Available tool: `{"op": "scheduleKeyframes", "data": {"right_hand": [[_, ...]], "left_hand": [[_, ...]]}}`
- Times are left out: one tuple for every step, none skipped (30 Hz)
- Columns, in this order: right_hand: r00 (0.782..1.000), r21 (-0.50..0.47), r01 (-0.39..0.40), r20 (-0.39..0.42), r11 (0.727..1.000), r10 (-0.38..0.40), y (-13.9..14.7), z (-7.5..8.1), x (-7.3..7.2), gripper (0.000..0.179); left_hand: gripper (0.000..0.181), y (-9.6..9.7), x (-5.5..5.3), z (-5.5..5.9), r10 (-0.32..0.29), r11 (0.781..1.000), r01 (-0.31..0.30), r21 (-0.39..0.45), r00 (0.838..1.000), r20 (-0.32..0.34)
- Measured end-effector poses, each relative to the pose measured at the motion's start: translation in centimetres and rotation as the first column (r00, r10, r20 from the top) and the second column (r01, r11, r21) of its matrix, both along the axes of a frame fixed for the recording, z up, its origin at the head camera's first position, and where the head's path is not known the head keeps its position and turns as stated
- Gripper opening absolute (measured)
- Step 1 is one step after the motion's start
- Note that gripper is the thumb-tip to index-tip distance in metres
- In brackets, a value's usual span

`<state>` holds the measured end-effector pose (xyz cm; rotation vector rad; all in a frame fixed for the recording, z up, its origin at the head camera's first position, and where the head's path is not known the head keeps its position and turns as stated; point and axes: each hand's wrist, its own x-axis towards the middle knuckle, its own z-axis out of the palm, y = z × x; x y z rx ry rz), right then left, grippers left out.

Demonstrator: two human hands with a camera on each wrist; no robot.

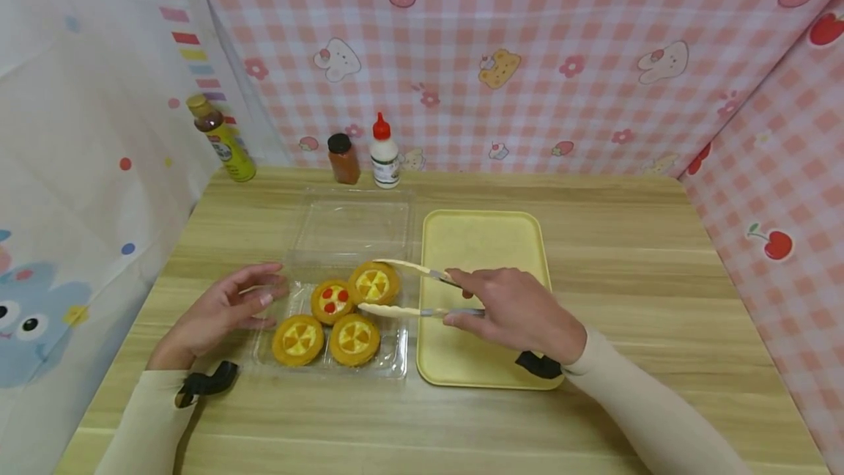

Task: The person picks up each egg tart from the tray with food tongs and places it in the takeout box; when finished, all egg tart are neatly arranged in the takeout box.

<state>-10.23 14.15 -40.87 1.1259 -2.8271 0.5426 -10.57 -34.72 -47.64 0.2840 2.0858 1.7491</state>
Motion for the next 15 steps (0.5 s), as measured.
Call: {"op": "scheduleKeyframes", "data": {"right_hand": [[1.000,0.006,-0.002,0.004,1.000,0.002,-0.1,-0.1,0.0,0.064],[1.000,0.013,-0.003,0.007,1.000,0.003,-0.3,-0.2,0.0,0.064],[1.000,0.022,-0.003,0.011,1.000,0.003,-0.4,-0.2,0.0,0.063],[1.000,0.030,-0.003,0.017,1.000,0.002,-0.6,-0.3,0.0,0.063],[1.000,0.040,0.000,0.019,0.999,-0.001,-0.7,-0.3,0.0,0.063],[1.000,0.051,0.004,0.024,0.999,-0.005,-0.8,-0.3,0.0,0.063],[1.000,0.059,0.007,0.026,0.998,-0.008,-0.9,-0.2,0.0,0.063],[1.000,0.066,0.009,0.027,0.998,-0.011,-1.0,-0.2,0.0,0.063],[1.000,0.074,0.012,0.028,0.997,-0.014,-1.1,-0.2,0.0,0.063],[0.999,0.081,0.015,0.029,0.997,-0.018,-1.2,-0.2,0.1,0.063],[0.999,0.087,0.019,0.030,0.996,-0.022,-1.3,-0.2,0.0,0.064],[0.999,0.093,0.022,0.033,0.995,-0.025,-1.4,-0.1,0.0,0.064],[0.999,0.099,0.026,0.038,0.995,-0.030,-1.4,-0.1,0.0,0.065],[0.998,0.104,0.029,0.045,0.994,-0.034,-1.5,-0.1,0.0,0.066],[0.998,0.108,0.034,0.052,0.994,-0.040,-1.5,-0.1,0.0,0.066]], "left_hand": [[0.050,0.0,0.0,0.0,-0.002,1.000,0.002,0.002,1.000,-0.001],[0.050,0.0,0.0,0.0,-0.001,1.000,0.001,0.003,1.000,0.000],[0.050,0.0,0.0,0.0,-0.002,1.000,0.002,0.003,1.000,0.001],[0.051,0.0,0.0,0.0,-0.002,1.000,0.002,0.002,1.000,0.001],[0.051,0.0,0.0,0.0,-0.001,1.000,0.001,0.001,1.000,0.001],[0.051,0.0,-0.1,0.0,-0.001,1.000,0.001,0.002,1.000,0.002],[0.051,0.0,0.0,0.0,0.001,1.000,-0.001,0.001,1.000,0.004],[0.052,0.0,0.0,0.1,0.002,1.000,-0.002,0.002,1.000,0.006],[0.052,0.0,0.0,0.1,0.002,1.000,-0.002,0.004,1.000,0.006],[0.052,0.0,-0.1,0.1,0.001,1.000,-0.001,0.006,1.000,0.005],[0.052,0.0,-0.1,0.1,0.002,1.000,-0.002,0.008,1.000,0.007],[0.052,0.0,-0.1,0.1,0.001,1.000,-0.001,0.007,1.000,0.007],[0.052,0.0,-0.1,0.1,-0.001,1.000,0.001,0.006,1.000,0.006],[0.052,0.0,-0.1,0.1,-0.003,1.000,0.003,0.006,1.000,0.007],[0.052,0.0,-0.1,0.1,-0.005,1.000,0.005,0.005,1.000,0.006]]}}
